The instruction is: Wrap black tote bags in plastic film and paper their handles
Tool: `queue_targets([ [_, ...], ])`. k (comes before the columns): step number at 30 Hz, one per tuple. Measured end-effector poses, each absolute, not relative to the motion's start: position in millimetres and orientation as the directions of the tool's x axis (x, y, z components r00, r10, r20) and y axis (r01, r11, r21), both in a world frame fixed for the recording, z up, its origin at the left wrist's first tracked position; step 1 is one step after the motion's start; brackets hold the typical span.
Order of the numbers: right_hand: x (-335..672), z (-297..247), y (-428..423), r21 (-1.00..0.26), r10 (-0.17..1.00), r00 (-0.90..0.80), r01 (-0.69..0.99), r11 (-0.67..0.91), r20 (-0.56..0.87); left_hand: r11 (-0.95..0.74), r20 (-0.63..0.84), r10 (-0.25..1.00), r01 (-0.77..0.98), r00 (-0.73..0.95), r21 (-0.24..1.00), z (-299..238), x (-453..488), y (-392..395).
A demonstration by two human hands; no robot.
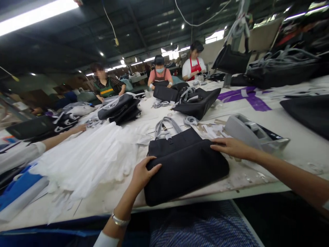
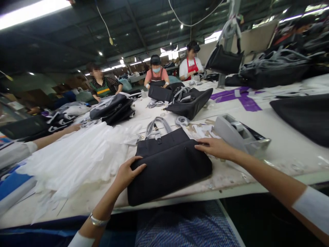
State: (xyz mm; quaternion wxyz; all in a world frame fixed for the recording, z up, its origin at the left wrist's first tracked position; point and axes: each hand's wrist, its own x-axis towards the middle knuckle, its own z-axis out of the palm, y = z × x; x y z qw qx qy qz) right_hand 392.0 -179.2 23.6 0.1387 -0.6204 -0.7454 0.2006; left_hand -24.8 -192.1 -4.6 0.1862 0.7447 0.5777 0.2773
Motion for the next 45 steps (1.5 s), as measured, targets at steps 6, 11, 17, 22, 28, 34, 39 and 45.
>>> queue_targets([
  [6,398,19,-184,-0.702,0.958,-0.28,0.696,0.153,-0.069,-0.292,0.219,0.956,0.734,0.198,0.613,-8,-27,-193],
  [11,407,32,-166,-0.737,0.861,-0.503,0.609,0.292,-0.075,-0.319,0.223,0.947,0.739,0.23,0.594,-5,-30,-193],
  [17,384,36,-135,-0.869,0.779,-0.589,0.48,0.125,-0.213,-0.355,0.231,0.935,0.728,0.27,0.587,6,-32,-193],
  [22,379,33,-139,-0.867,0.813,-0.527,0.496,0.055,-0.249,-0.318,0.186,0.948,0.756,0.258,0.572,1,-31,-188],
  [28,388,29,-182,-0.65,0.991,-0.132,0.756,0.078,-0.035,-0.27,0.2,0.962,0.764,0.187,0.586,-11,-31,-185],
  [34,367,16,-220,-0.579,0.999,-0.006,0.815,0.035,0.051,-0.254,0.248,0.961,0.752,0.124,0.608,-16,-27,-191],
  [39,359,4,-214,-0.507,0.997,0.022,0.862,0.018,0.074,-0.286,0.236,0.955,0.77,0.179,0.571,-9,-26,-190],
  [45,357,18,-192,-0.429,0.97,-0.102,0.883,0.19,0.221,-0.322,0.111,0.946,0.858,0.303,0.401,13,-23,-188],
])
